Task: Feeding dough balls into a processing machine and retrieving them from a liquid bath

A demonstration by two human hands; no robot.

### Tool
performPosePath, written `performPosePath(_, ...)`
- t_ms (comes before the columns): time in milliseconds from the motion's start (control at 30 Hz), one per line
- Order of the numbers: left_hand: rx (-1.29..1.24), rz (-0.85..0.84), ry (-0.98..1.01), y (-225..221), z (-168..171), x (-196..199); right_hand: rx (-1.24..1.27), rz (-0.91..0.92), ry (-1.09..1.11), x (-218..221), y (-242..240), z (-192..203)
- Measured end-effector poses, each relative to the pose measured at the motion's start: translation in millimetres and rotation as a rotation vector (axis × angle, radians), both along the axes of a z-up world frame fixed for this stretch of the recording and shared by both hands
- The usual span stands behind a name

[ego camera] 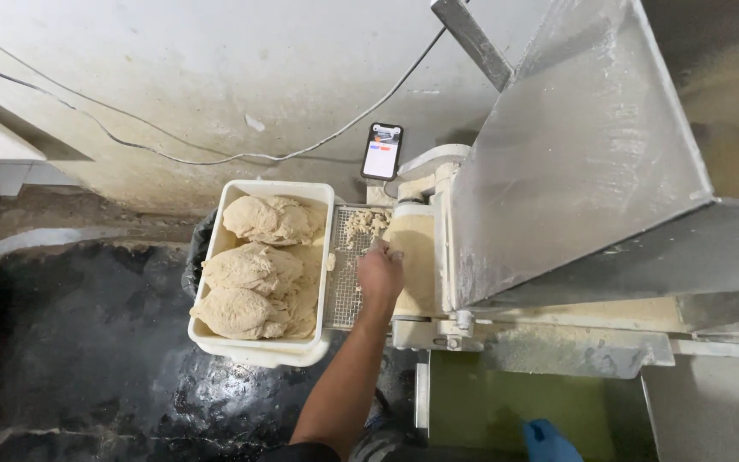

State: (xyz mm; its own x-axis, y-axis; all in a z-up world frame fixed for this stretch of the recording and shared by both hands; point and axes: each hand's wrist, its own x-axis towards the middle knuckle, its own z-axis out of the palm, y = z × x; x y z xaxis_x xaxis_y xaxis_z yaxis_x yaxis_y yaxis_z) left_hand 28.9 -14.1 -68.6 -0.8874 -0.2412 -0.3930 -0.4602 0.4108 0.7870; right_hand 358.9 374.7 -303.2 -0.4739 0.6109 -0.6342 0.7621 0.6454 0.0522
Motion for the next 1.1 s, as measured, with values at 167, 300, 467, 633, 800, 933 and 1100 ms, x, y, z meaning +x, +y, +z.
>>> performPosePath(167,-0.015,-0.033,-0.007,-2,37,4,-0.116,-0.007,-0.003,-8,-5,24)
performPosePath(300,-0.154,-0.124,0.026,-2,40,2,0.01,0.015,0.066,-4,-8,18)
performPosePath(467,-0.242,-0.171,0.142,-2,47,0,-0.085,-0.012,0.054,-9,-18,44)
performPosePath(633,-0.272,-0.193,0.198,1,76,1,-0.036,0.015,0.022,-13,-15,36)
performPosePath(800,-0.375,-0.251,0.308,6,99,0,-0.038,0.073,0.039,-11,4,4)
performPosePath(933,-0.365,-0.276,0.293,5,116,-4,-0.021,0.04,0.012,-9,-1,8)
performPosePath(1100,-0.49,-0.345,0.439,-6,125,-15,-0.053,0.049,0.052,-15,-4,27)
